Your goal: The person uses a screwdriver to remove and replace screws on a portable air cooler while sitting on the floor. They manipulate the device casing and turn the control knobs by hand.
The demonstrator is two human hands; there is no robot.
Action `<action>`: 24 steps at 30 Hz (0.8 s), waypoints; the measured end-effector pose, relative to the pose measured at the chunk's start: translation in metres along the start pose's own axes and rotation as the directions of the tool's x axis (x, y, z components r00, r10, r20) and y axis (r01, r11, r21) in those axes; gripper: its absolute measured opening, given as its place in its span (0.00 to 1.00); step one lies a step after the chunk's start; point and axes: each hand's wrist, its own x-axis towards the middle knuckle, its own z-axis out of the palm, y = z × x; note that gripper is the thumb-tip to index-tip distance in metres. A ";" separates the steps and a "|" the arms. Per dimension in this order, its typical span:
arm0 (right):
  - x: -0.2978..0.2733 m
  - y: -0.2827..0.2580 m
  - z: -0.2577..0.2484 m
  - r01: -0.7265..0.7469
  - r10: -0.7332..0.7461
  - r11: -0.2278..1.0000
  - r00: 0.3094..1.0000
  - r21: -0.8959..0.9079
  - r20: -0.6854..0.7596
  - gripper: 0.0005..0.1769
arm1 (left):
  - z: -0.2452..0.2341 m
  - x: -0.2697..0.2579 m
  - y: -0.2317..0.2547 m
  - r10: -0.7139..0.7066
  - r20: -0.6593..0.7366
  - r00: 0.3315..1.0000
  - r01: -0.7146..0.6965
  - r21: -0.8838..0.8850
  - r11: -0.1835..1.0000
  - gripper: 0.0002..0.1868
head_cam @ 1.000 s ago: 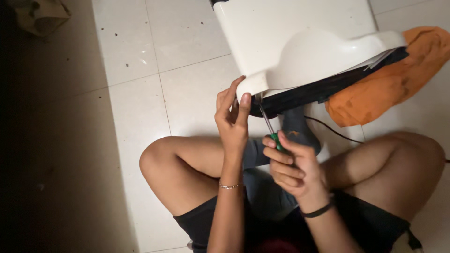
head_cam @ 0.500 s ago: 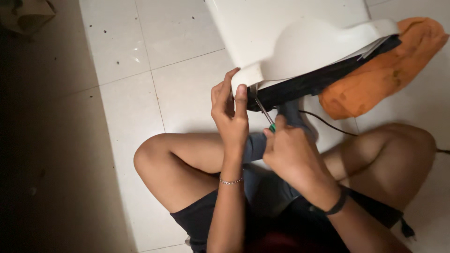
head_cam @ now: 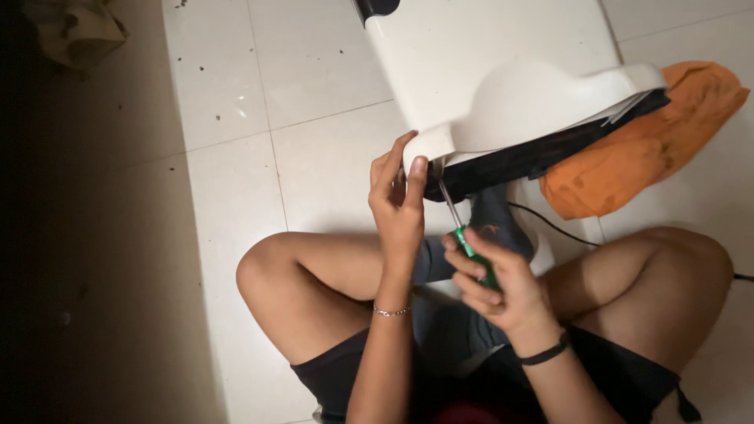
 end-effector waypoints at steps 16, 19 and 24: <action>0.007 0.010 0.075 -0.441 -0.643 -0.469 0.765 -0.765 -0.047 0.15 | 0.010 -0.007 -0.009 0.071 -0.045 0.996 -0.072 -0.003 0.997 0.18; 0.007 0.009 0.081 -0.457 -0.661 -0.420 0.746 -0.784 -0.081 0.16 | 0.004 -0.002 -0.007 0.018 -0.001 1.000 -0.018 -0.112 0.994 0.21; 0.003 -0.006 0.041 -0.219 -0.582 0.069 0.783 -0.973 -0.217 0.17 | -0.010 -0.008 -0.002 -0.114 0.012 0.993 0.115 -0.044 0.992 0.31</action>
